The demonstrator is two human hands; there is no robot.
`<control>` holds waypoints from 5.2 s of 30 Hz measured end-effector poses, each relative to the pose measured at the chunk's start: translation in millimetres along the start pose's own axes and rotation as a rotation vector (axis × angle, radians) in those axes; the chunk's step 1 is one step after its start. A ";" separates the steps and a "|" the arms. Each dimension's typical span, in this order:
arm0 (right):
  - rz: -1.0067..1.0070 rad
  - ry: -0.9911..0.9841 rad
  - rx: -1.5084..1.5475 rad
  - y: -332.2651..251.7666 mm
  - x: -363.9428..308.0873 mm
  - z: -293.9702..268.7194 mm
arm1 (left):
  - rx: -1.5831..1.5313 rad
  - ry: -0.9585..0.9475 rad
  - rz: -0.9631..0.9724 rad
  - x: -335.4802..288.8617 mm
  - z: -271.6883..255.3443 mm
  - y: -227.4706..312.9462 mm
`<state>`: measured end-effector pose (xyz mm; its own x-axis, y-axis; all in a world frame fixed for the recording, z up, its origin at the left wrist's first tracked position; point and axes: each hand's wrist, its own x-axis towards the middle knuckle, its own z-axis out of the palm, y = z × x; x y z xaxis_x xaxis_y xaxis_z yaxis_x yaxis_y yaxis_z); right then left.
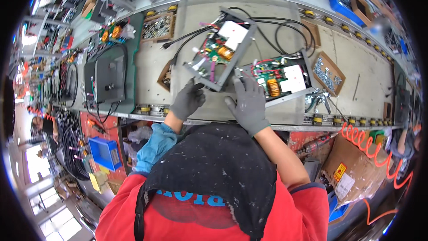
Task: The person assembles an electronic device by using a pneumatic screwdriver to fasten screws into a metal casing. They handle circuit boards, wires, and metal plates, securing components inside the housing on a workbench.
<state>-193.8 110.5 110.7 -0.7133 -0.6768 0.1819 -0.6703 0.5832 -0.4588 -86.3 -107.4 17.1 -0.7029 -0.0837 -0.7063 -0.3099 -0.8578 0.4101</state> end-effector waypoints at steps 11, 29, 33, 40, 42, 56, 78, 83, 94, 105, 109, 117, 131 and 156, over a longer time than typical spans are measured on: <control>0.073 0.096 -0.108 -0.4 -1.7 22.3 | -0.093 -0.040 0.332 -34.4 -42.4 22.2; 0.309 0.246 -0.029 -6.6 -11.4 12.8 | 1.505 0.416 0.449 16.3 -93.4 54.8; 0.416 0.112 -0.014 -3.0 -18.2 19.3 | 1.797 0.492 0.361 20.7 -83.0 58.1; 0.406 0.073 -0.029 -11.2 -17.2 8.8 | 1.737 0.395 0.289 31.0 -93.1 76.3; 0.427 0.039 -0.030 -8.7 -17.1 12.6 | 1.717 0.392 0.332 38.5 -104.2 75.8; 0.404 -0.014 -0.028 -2.3 -22.5 6.1 | 1.274 0.311 0.177 94.6 -168.0 89.8; 0.529 0.394 1.140 56.9 -15.8 -11.2 | 1.218 0.484 0.316 37.9 -116.8 78.6; 0.464 0.331 1.126 61.0 -16.1 -5.0 | 1.696 0.619 0.431 51.0 -85.0 123.3; 0.619 0.337 1.053 50.5 -13.3 -9.6 | 2.359 0.615 0.286 127.6 -3.7 182.6; 0.574 0.421 1.221 54.6 -16.1 -9.5 | 1.716 -0.112 0.092 85.3 -37.6 146.8; 0.583 0.680 1.199 54.8 -36.5 -28.8 | 1.883 0.381 0.649 50.2 -65.1 114.0; 0.876 0.870 1.066 63.0 -153.4 -35.6 | 2.114 0.860 0.593 66.9 -64.6 136.1; 1.025 0.744 0.903 59.2 -184.3 -20.0 | 2.671 0.051 0.382 105.5 -99.0 130.2; 1.013 0.261 0.334 132.3 -213.2 -9.6 | 1.873 -0.304 0.384 153.0 213.3 -119.9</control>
<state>-132.4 336.2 19.6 -0.9499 0.1859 -0.2514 0.3113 0.6374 -0.7049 -293.2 90.8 -17.0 -0.8958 0.1478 -0.4191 -0.1763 0.7476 0.6404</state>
